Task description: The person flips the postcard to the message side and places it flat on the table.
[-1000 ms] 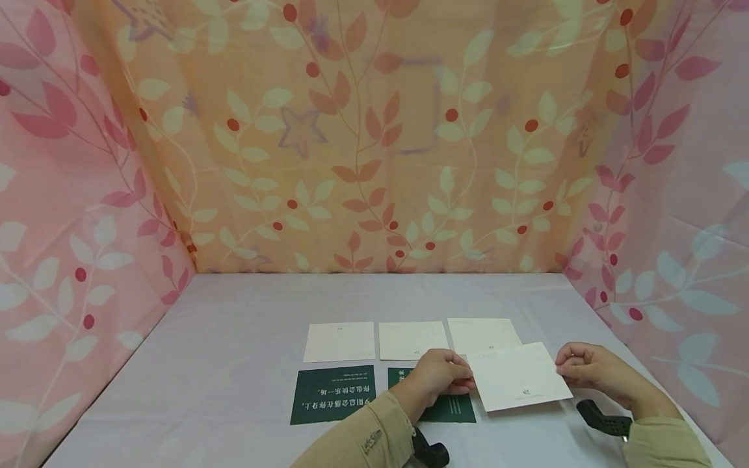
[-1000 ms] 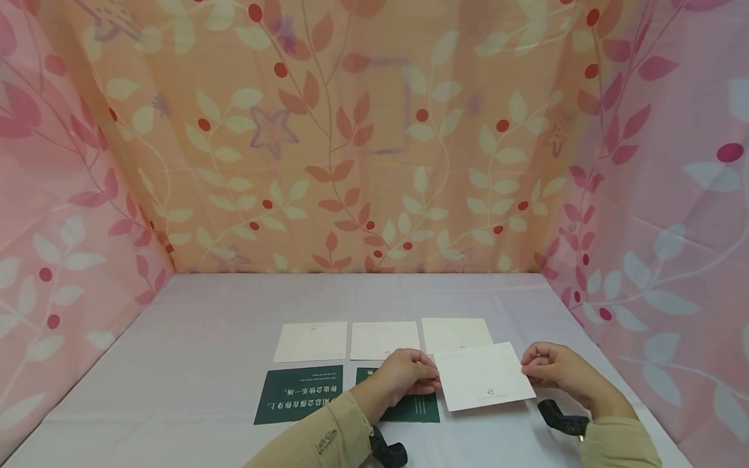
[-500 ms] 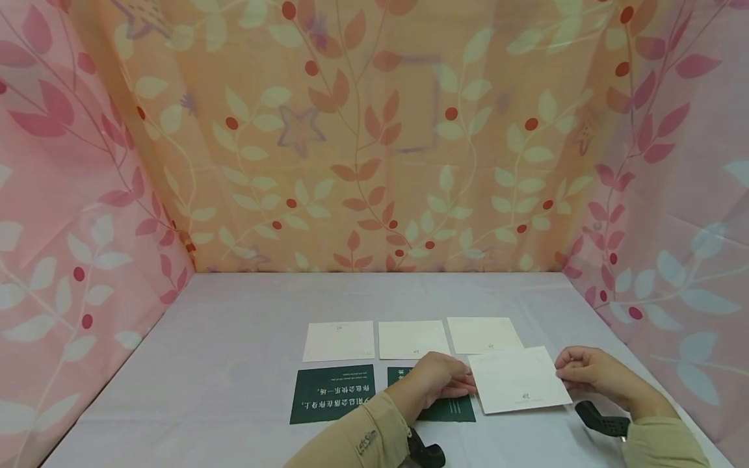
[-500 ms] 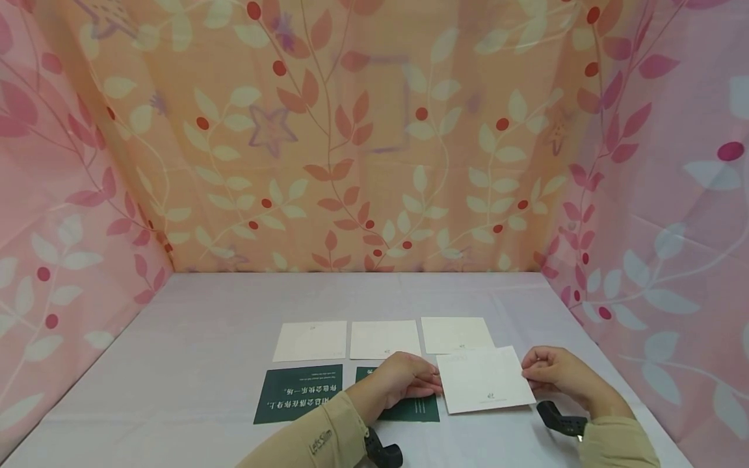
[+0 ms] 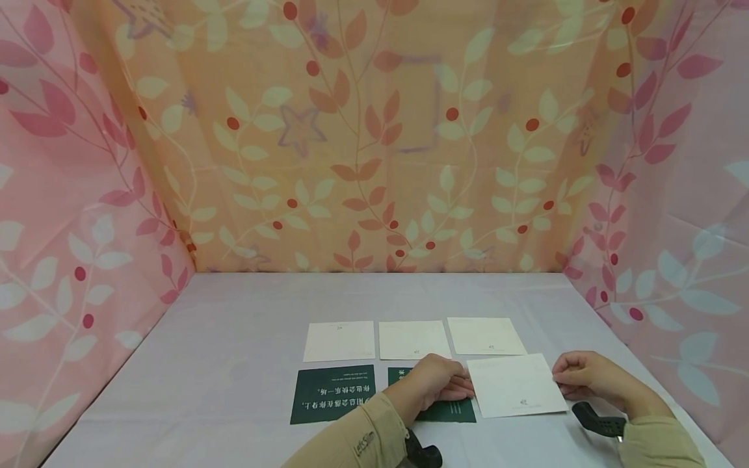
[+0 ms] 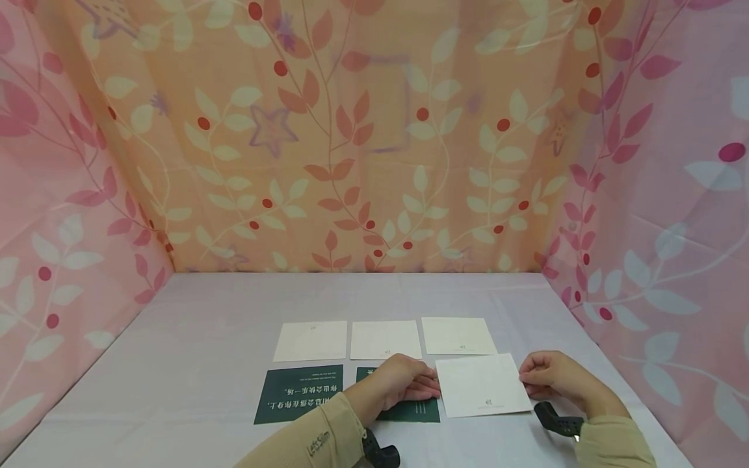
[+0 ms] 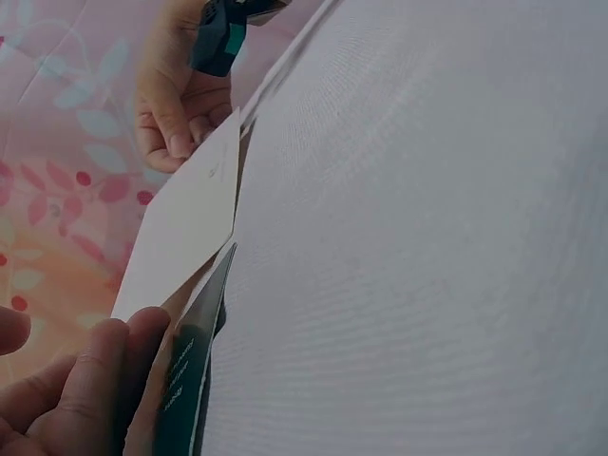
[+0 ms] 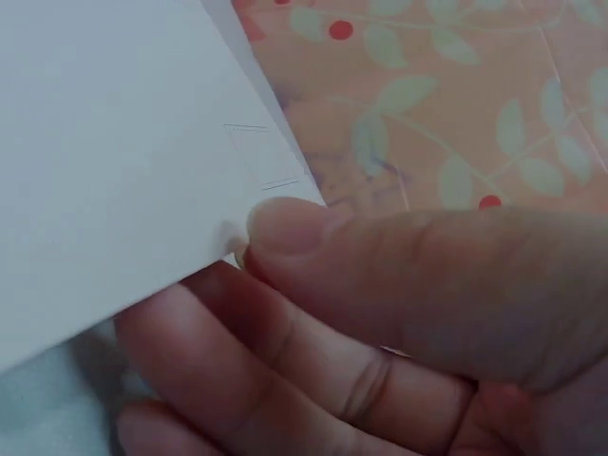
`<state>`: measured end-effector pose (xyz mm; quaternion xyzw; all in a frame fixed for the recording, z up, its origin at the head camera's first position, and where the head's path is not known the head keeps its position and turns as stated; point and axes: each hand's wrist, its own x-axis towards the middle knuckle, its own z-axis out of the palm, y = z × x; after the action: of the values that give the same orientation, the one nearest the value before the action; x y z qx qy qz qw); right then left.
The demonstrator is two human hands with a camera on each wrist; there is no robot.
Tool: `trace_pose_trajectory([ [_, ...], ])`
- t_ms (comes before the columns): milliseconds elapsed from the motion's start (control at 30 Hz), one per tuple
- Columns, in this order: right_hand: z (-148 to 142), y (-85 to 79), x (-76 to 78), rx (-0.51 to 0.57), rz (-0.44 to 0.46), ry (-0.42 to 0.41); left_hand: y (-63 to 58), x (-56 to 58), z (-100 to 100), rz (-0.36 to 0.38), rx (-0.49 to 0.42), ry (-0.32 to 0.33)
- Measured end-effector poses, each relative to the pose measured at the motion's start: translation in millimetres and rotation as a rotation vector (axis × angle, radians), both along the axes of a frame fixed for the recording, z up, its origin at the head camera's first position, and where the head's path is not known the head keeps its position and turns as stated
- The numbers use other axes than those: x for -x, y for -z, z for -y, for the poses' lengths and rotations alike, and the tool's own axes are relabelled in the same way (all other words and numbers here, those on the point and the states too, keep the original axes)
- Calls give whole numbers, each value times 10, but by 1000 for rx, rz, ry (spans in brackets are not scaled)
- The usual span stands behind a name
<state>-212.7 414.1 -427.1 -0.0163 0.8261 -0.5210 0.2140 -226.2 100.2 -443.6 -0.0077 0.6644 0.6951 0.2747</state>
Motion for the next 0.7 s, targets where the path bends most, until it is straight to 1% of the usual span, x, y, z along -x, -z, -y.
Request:
trace_pose_trajectory([
  [133,9,5,-9,-10,2,-12,-2,1,26,-5,-15,22],
  [333,45,-8,-25,-53,16,-1,22,8,53,-1,-38,51],
  [500,69,-14,-23,-89,20,4,40,37,59,6,-38,54],
  [700,72,-11,-21,-98,18,-3,40,58,56,19,-41,48],
])
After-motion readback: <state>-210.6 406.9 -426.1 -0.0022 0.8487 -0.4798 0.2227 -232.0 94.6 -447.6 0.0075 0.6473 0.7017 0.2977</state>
